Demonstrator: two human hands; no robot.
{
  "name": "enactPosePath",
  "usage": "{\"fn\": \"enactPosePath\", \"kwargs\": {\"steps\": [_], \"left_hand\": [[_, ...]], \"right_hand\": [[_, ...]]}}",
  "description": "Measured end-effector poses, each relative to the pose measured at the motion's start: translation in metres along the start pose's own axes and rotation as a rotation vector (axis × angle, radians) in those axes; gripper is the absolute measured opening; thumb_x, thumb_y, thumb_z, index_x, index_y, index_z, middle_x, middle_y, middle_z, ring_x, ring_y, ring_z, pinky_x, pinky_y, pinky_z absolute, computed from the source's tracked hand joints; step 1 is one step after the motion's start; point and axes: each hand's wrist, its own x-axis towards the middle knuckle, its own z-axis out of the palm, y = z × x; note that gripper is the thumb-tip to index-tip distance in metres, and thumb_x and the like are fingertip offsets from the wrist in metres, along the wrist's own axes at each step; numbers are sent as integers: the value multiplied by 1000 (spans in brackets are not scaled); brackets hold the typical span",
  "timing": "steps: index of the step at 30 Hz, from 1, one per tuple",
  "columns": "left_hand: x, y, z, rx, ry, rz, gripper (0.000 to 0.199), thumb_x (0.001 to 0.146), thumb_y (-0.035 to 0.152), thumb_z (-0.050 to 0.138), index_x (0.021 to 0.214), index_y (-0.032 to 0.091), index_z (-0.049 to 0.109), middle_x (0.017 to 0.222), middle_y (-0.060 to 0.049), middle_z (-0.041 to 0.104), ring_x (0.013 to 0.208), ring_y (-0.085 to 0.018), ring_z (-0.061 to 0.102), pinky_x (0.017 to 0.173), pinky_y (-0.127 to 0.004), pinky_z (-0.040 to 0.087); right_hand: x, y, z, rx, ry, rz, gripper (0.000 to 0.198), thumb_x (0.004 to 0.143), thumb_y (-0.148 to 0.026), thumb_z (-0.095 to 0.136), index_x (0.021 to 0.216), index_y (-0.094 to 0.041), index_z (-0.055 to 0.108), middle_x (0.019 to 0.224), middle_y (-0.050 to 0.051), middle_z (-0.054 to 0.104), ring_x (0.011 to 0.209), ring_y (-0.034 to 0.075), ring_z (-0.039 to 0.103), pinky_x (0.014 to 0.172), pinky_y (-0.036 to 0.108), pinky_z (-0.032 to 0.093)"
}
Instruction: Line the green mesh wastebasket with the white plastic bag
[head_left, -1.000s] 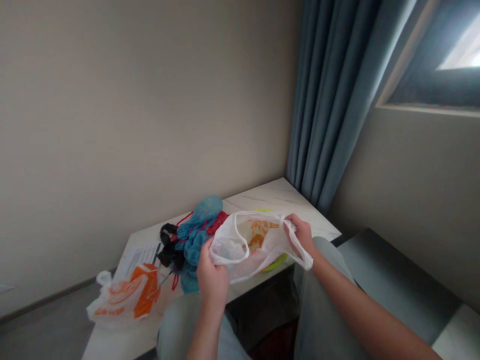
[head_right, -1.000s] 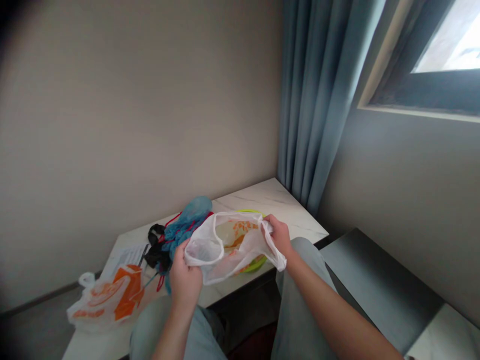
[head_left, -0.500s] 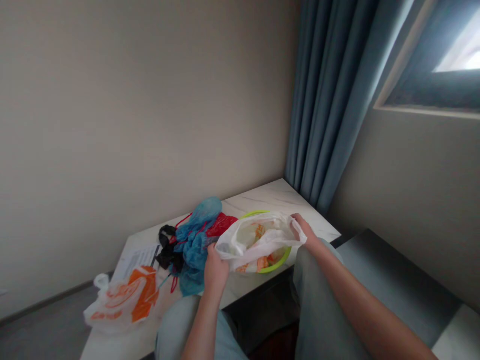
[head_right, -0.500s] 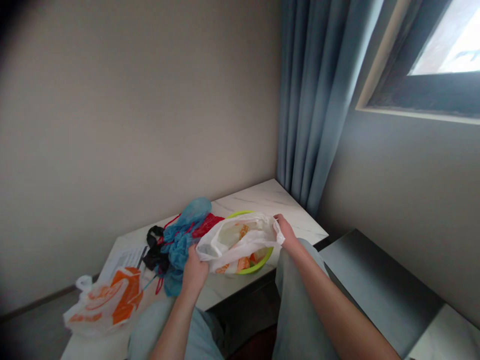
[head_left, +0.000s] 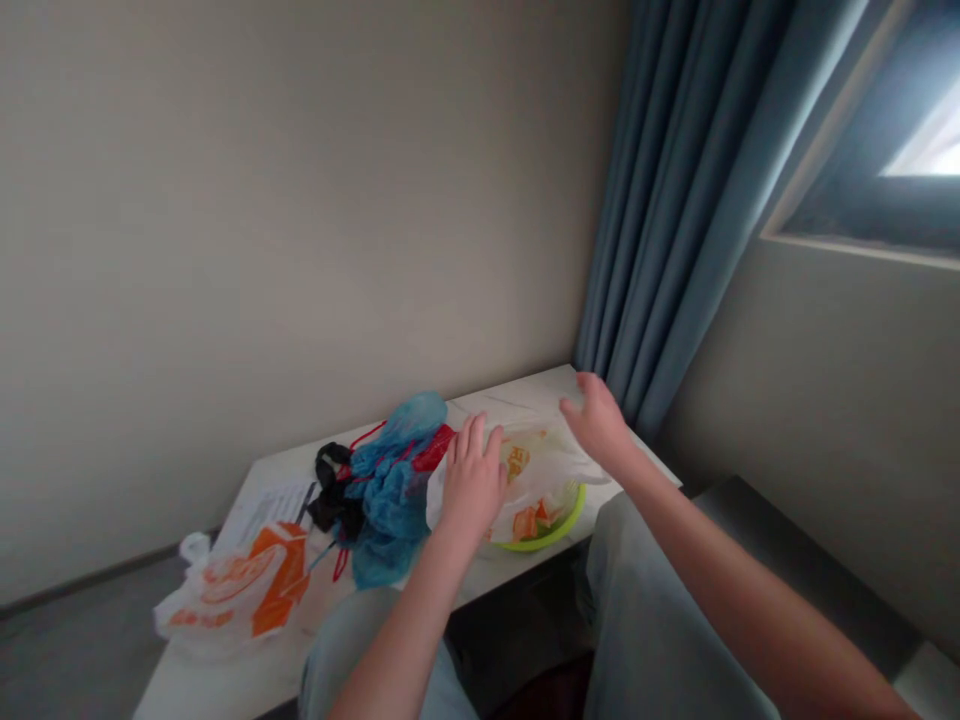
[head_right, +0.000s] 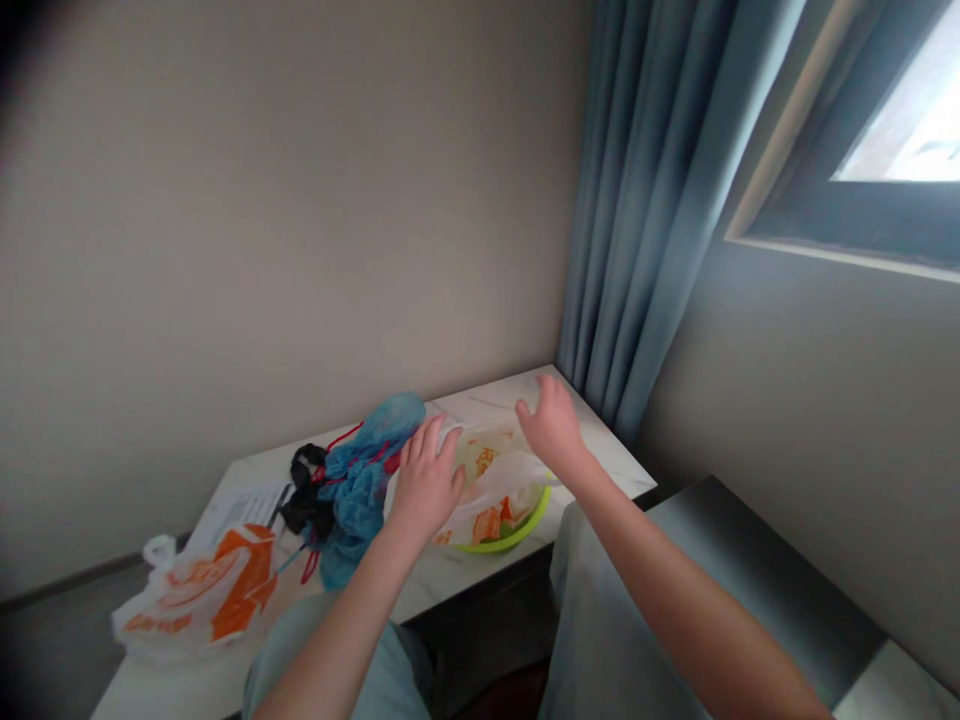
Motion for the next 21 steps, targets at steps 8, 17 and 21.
{"fn": "enactPosePath", "kwargs": {"steps": [8, 17, 21], "left_hand": [[25, -20, 62, 140, -172, -398, 49, 92, 11, 35, 139, 10, 51, 139, -31, 51, 132, -43, 46, 104, -61, 35], [9, -56, 99, -134, -302, -336, 46, 98, 39, 39, 132, 9, 45, 125, -21, 59, 112, -30, 61, 91, -36, 46], [8, -61, 105, -201, -216, -369, 46, 100, 44, 35, 135, 15, 42, 126, -18, 57, 108, -27, 62, 87, -35, 47]], "right_hand": [[-32, 21, 72, -587, -325, -74, 43, 89, -10, 42, 129, -2, 55, 123, 28, 60, 116, 37, 54, 105, 49, 29], [-39, 79, 83, -398, -531, 96, 27, 92, -11, 39, 114, -9, 54, 107, 18, 69, 94, 25, 67, 76, 30, 42], [-29, 85, 87, -299, -512, 132, 27, 97, -22, 42, 119, -11, 53, 104, 16, 72, 94, 24, 67, 75, 28, 40]]}}
